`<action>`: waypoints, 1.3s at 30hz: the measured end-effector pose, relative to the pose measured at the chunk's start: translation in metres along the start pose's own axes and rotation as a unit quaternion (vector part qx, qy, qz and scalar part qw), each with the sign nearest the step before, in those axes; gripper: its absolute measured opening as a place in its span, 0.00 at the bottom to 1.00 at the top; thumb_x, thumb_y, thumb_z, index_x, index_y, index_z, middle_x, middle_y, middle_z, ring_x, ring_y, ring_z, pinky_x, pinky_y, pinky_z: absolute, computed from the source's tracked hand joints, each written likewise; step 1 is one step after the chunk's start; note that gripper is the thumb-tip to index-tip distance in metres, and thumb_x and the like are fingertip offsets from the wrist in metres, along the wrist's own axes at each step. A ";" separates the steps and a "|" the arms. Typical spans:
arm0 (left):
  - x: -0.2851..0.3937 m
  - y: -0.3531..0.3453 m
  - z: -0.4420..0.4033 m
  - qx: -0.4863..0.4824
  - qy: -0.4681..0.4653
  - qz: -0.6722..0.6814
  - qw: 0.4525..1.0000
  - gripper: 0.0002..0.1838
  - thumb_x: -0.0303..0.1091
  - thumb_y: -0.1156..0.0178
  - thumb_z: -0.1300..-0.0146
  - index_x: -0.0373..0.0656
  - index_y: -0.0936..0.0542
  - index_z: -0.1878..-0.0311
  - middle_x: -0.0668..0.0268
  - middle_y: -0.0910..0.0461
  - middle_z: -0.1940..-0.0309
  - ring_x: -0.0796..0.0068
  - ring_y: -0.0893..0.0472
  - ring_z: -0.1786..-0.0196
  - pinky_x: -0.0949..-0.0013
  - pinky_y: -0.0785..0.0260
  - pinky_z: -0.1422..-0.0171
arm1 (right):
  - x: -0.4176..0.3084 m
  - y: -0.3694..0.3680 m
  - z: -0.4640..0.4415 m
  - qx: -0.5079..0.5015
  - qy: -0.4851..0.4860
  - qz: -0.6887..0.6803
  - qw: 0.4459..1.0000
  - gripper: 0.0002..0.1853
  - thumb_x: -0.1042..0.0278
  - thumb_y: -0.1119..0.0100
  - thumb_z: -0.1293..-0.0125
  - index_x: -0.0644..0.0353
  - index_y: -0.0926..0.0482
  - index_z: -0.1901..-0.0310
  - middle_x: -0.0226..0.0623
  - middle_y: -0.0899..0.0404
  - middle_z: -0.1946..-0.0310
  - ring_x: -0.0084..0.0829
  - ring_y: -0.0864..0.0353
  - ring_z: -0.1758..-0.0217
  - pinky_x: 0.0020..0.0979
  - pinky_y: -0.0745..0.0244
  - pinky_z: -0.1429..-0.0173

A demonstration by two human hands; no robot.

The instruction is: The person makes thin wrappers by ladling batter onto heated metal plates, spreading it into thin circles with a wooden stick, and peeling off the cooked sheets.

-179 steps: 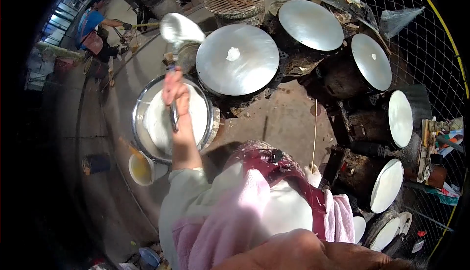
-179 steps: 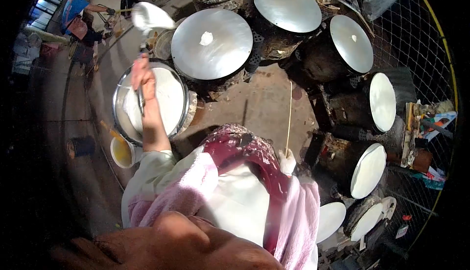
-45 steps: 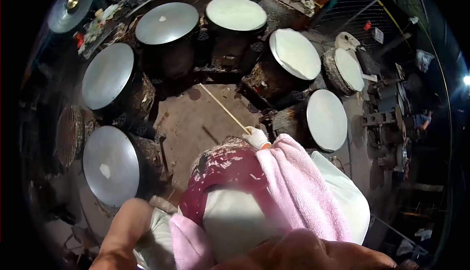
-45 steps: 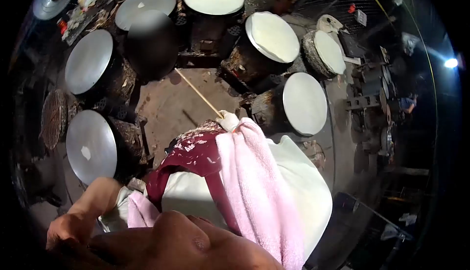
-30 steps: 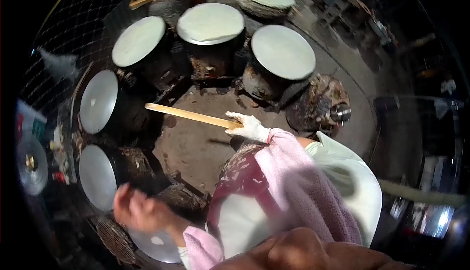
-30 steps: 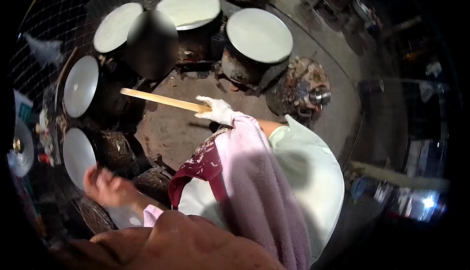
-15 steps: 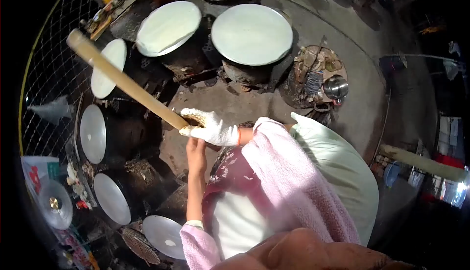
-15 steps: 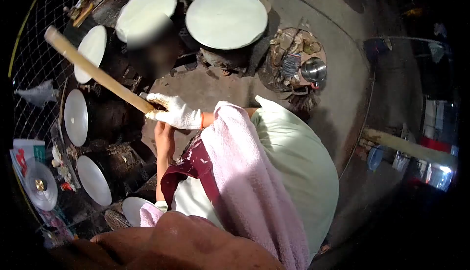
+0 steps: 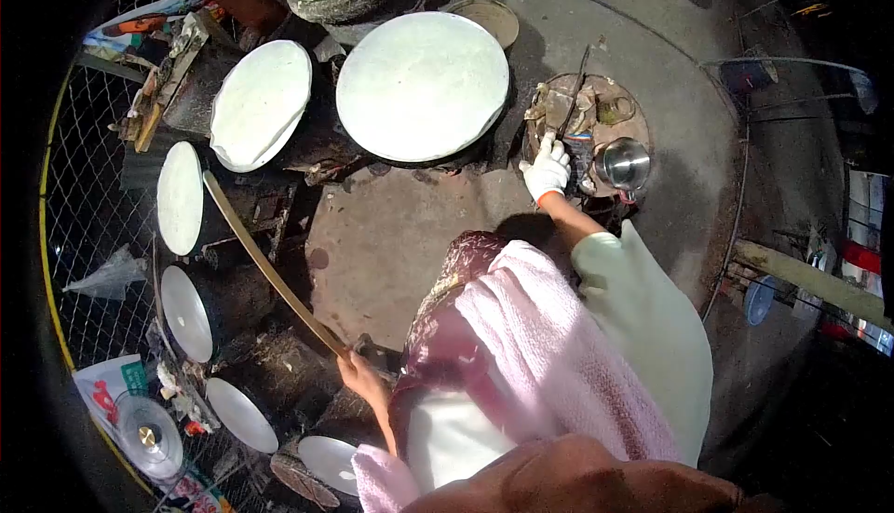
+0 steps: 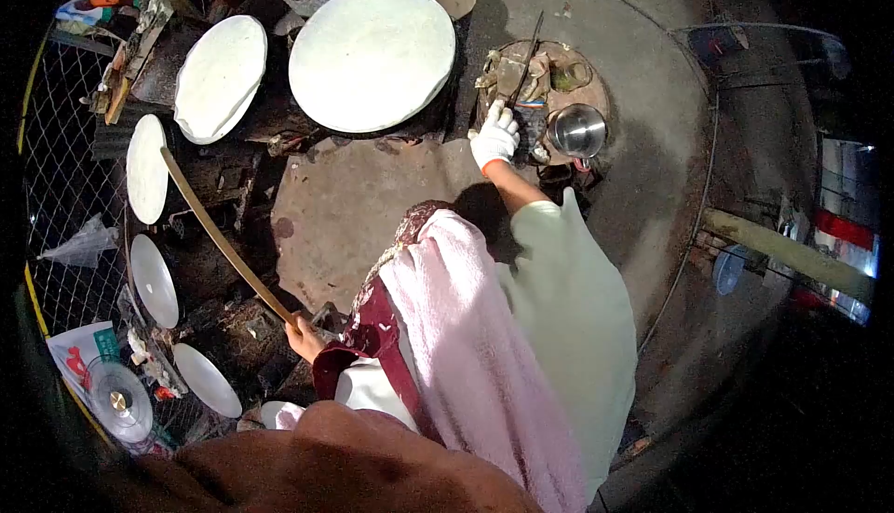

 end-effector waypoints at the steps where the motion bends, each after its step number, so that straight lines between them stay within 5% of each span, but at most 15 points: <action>1: -0.004 -0.003 0.005 0.007 0.015 0.030 0.999 0.09 0.26 0.49 0.31 0.35 0.25 0.52 0.71 0.28 0.69 0.81 0.31 0.70 0.75 0.37 0.65 | 0.000 -0.003 -0.006 0.000 0.007 0.019 1.000 0.53 0.49 0.29 0.49 0.56 0.51 0.27 0.46 0.42 0.33 0.47 0.36 0.36 0.49 0.35 0.38; 8: -0.002 -0.014 0.020 0.017 -0.023 0.052 0.998 0.07 0.26 0.48 0.32 0.35 0.25 0.54 0.73 0.31 0.71 0.82 0.33 0.70 0.76 0.40 0.66 | 0.000 -0.019 -0.009 -0.035 0.029 0.018 0.999 0.50 0.52 0.32 0.45 0.53 0.52 0.26 0.45 0.44 0.30 0.48 0.39 0.34 0.50 0.40 0.34; 12: -0.006 -0.021 0.016 -0.033 0.000 0.046 0.998 0.04 0.25 0.47 0.33 0.36 0.26 0.58 0.74 0.33 0.71 0.83 0.35 0.67 0.78 0.40 0.63 | -0.002 0.008 0.019 -0.001 0.114 -0.090 0.989 0.42 0.54 0.36 0.41 0.50 0.46 0.27 0.47 0.40 0.32 0.51 0.35 0.35 0.45 0.37 0.34; 17: 0.034 -0.059 0.037 -0.084 -0.121 0.089 0.985 0.03 0.24 0.45 0.35 0.38 0.29 0.63 0.73 0.33 0.71 0.82 0.34 0.67 0.76 0.38 0.62 | 0.035 0.026 0.107 0.006 0.267 -0.218 0.939 0.33 0.57 0.41 0.37 0.49 0.38 0.30 0.47 0.31 0.39 0.48 0.29 0.38 0.42 0.30 0.36; 23: 0.012 -0.153 0.059 -0.266 -0.123 0.090 0.952 0.08 0.25 0.43 0.36 0.41 0.30 0.69 0.76 0.36 0.75 0.84 0.37 0.70 0.78 0.42 0.65 | 0.199 0.027 0.220 -0.224 0.069 -0.172 0.957 0.27 0.56 0.46 0.35 0.46 0.33 0.34 0.42 0.29 0.38 0.46 0.26 0.40 0.41 0.29 0.38; 25: 0.017 -0.178 0.074 -0.282 -0.135 0.081 0.946 0.08 0.25 0.42 0.36 0.41 0.31 0.70 0.77 0.37 0.75 0.84 0.38 0.71 0.78 0.43 0.66 | 0.274 0.026 0.249 -0.189 0.070 -0.110 0.973 0.27 0.55 0.46 0.37 0.46 0.31 0.35 0.41 0.27 0.39 0.46 0.24 0.41 0.40 0.28 0.38; 29: 0.021 -0.219 0.104 -0.297 -0.177 0.121 0.930 0.10 0.26 0.42 0.36 0.41 0.32 0.71 0.77 0.40 0.76 0.84 0.41 0.71 0.77 0.46 0.68 | 0.397 0.048 0.295 -0.180 -0.104 -0.118 0.971 0.22 0.58 0.39 0.44 0.52 0.20 0.47 0.44 0.18 0.54 0.46 0.19 0.49 0.39 0.25 0.42; 35: 0.041 -0.248 0.185 -0.279 -0.162 0.143 0.936 0.11 0.30 0.43 0.32 0.44 0.33 0.71 0.79 0.41 0.78 0.87 0.41 0.74 0.77 0.49 0.71 | 0.526 0.008 0.329 -0.176 -0.260 -0.185 0.931 0.25 0.55 0.36 0.46 0.50 0.21 0.44 0.41 0.18 0.50 0.41 0.20 0.44 0.36 0.27 0.40; 39: 0.015 -0.257 0.238 -0.227 -0.098 0.159 0.956 0.07 0.30 0.45 0.32 0.41 0.29 0.66 0.79 0.38 0.77 0.86 0.38 0.73 0.76 0.47 0.70 | 0.539 0.019 0.281 -0.208 -0.201 -0.280 0.915 0.25 0.54 0.35 0.46 0.52 0.20 0.46 0.42 0.18 0.51 0.39 0.19 0.44 0.34 0.28 0.40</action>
Point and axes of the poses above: each hand's wrist, its own z-axis away from the middle knuckle, its own y-axis out of the back of the hand, x = y × z, the point moved 8 cm from there along -z, towards the middle knuckle
